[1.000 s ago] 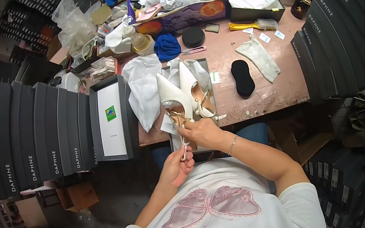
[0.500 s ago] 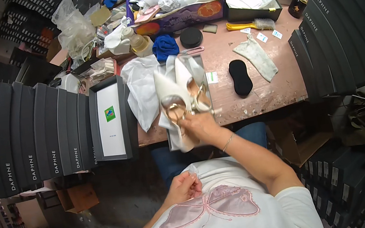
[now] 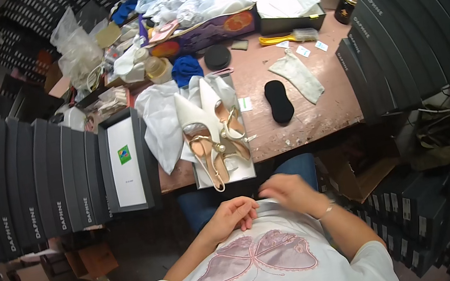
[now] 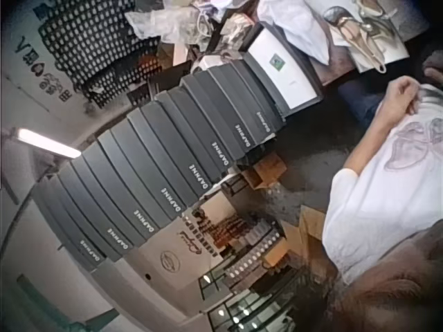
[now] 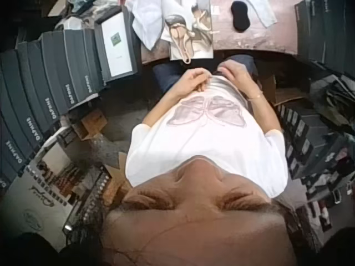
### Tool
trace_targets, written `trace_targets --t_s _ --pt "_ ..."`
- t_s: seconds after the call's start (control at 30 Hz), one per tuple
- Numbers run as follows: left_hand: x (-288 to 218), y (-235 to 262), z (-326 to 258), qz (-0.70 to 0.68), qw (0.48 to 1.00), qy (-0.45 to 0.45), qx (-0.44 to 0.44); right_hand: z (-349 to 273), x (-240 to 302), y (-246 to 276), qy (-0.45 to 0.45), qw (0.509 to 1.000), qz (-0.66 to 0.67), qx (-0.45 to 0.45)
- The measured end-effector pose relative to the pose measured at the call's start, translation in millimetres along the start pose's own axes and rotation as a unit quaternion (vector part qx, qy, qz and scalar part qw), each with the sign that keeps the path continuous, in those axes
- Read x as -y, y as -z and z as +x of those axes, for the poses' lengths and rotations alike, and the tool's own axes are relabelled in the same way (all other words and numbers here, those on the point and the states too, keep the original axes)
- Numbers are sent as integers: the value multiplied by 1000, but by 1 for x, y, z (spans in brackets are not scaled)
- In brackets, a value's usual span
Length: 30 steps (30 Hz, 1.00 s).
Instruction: Packing pairs of high-heel shoes into boxes with protective tissue paper and stacking the boxes.
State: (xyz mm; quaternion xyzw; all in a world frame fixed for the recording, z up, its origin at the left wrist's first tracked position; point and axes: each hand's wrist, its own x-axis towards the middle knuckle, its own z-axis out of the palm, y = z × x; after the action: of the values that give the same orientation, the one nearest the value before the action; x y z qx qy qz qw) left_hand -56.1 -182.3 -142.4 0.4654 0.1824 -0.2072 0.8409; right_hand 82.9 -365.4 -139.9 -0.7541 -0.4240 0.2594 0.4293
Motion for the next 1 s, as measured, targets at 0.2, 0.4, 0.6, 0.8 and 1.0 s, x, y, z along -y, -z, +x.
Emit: trace_targets --t_s 0.2,0.4,0.6,0.8,1.0 --pt "-27 55 0 227 855 -290 -366 -127 -184 141 -354 819 -420 -166" --pt "-48 63 -13 150 873 -280 -369 -269 -377 238 -527 672 -105 -509" --pt "-30 67 -1 158 874 -275 -368 -359 -433 309 -612 537 -328 -479" --pt "-25 51 -14 193 846 -269 -418 -256 -378 279 -556 503 139 -647" --pt "-24 61 -1 181 871 -256 -378 -339 -440 285 -364 528 336 -690"
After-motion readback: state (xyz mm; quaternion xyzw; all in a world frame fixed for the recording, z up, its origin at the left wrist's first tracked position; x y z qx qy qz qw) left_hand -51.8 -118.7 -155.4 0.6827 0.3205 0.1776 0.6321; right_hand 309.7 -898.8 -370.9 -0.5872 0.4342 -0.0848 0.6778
